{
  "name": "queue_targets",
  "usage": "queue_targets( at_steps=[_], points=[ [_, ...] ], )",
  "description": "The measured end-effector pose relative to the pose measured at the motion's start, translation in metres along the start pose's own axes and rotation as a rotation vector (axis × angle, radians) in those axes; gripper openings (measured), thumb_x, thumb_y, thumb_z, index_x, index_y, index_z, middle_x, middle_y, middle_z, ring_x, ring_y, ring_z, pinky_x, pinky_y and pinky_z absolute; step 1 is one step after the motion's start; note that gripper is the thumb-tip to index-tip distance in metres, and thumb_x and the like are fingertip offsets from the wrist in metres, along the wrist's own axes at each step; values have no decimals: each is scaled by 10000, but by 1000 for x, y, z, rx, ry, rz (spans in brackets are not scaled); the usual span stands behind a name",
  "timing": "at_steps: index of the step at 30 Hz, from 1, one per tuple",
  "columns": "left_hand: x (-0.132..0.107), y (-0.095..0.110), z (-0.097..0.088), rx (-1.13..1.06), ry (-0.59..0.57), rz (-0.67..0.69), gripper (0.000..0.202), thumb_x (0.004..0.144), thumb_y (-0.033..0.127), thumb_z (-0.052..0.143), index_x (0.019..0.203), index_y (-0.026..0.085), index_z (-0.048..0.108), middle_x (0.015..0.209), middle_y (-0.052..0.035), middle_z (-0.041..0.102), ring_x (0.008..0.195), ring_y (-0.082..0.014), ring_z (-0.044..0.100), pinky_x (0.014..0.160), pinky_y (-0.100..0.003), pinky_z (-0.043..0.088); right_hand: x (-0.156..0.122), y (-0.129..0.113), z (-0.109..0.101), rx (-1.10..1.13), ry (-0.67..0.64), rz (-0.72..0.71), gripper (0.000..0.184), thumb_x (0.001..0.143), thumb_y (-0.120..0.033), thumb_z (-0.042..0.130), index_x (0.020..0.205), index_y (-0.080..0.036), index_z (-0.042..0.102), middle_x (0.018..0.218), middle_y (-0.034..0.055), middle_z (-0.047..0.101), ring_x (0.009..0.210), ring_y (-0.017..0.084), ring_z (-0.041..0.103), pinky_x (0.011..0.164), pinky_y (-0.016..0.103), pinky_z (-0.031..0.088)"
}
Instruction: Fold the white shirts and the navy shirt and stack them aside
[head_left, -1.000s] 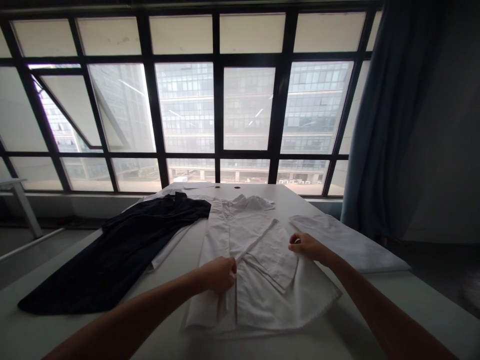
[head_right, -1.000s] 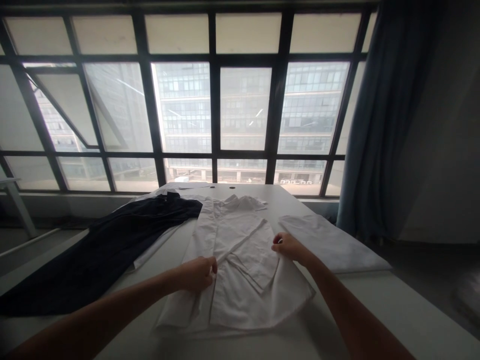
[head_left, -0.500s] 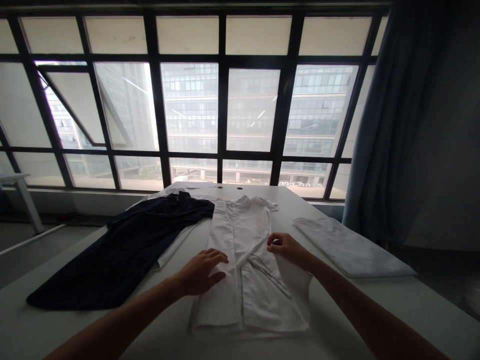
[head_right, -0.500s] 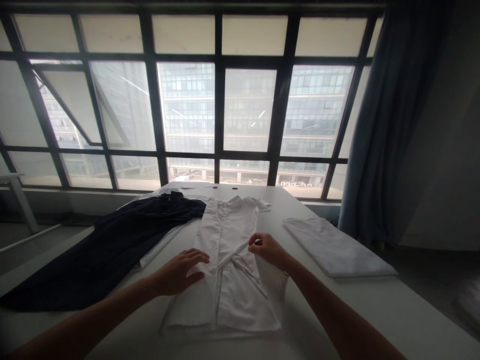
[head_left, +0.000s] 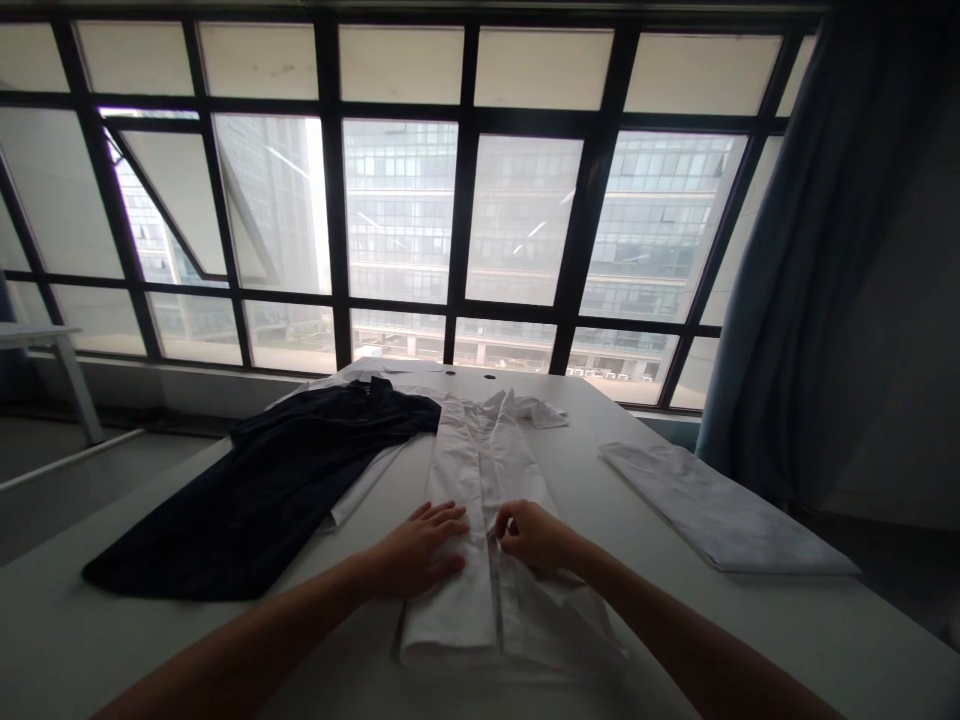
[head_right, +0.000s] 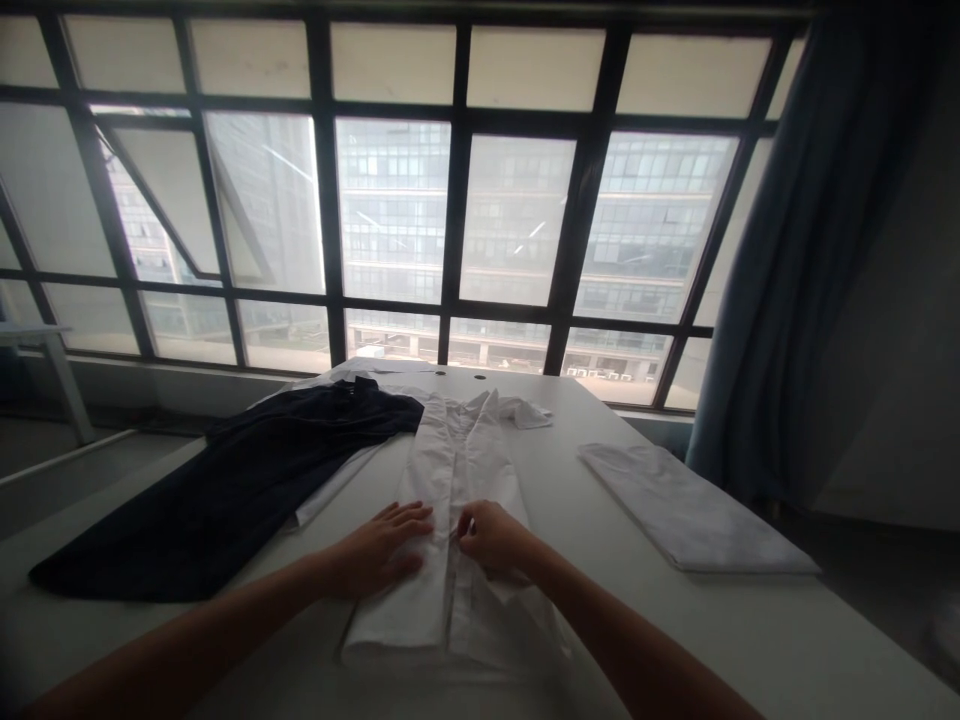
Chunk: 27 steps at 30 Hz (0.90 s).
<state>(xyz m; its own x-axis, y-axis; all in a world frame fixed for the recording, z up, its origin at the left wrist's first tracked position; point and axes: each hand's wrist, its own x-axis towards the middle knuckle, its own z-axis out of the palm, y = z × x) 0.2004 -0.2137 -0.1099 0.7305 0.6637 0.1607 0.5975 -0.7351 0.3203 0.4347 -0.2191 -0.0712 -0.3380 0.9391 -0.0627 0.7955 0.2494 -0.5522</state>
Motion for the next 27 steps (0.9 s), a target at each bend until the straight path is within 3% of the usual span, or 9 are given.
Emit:
queue_targets(
  at_steps=[5,10,12,16,18,23,25,27],
  points=[
    [1,-5,5,3,12,12,473,915,372,542,1363,227,494,1514,-97,390,1419,-266,306,1168,-483,206,-4,5,6,45,-34,-7,217,710,-89,589,891,-134,699,698,-1,619,599,94,525,557,187,400],
    [-1,-2,4,35,-16,42,515,931,427,520,1407,246,451,1531,-103,358,1426,-281,287,1164,-506,192,-15,11,12,245,-207,18,262,799,-199,582,1055,-150,608,686,-22,603,513,97,534,467,191,413],
    [-2,0,1,60,-45,56,568,938,499,483,1444,252,410,1547,-107,324,1439,-303,244,1160,-528,181,-21,14,10,280,-285,-29,377,759,-246,677,1114,-162,582,710,-35,594,531,89,538,477,183,424],
    [-3,5,-4,105,-97,58,666,915,613,446,1483,278,355,1569,-129,251,1448,-371,166,1133,-593,175,-33,19,-1,340,-465,-40,812,516,-321,874,1235,-200,515,777,-52,589,604,96,561,513,180,452],
    [-3,9,-6,124,-128,52,723,887,661,454,1498,299,321,1579,-136,212,1444,-396,150,1120,-624,161,-38,20,-8,345,-516,-44,838,512,-391,870,1246,-210,508,793,-46,604,606,104,565,521,195,454],
    [-10,32,-10,139,-180,106,910,775,748,537,1499,241,321,1567,-179,227,1425,-418,210,1118,-626,166,-57,11,-17,-57,-317,-219,606,486,-439,875,997,-197,656,795,-11,643,670,135,554,628,236,417],
    [-13,46,-11,105,-150,158,907,726,749,598,1445,227,414,1527,-171,336,1385,-401,317,1125,-569,227,-64,7,-15,-208,-241,-281,569,458,-435,876,936,-203,672,836,3,655,696,155,555,638,248,396],
    [-15,60,-12,76,-107,197,766,716,700,655,1311,228,552,1393,-139,517,1268,-358,476,1080,-484,344,-69,4,-13,-257,-204,-330,475,531,-427,839,919,-207,676,861,15,664,700,161,560,629,248,382]
  ],
)
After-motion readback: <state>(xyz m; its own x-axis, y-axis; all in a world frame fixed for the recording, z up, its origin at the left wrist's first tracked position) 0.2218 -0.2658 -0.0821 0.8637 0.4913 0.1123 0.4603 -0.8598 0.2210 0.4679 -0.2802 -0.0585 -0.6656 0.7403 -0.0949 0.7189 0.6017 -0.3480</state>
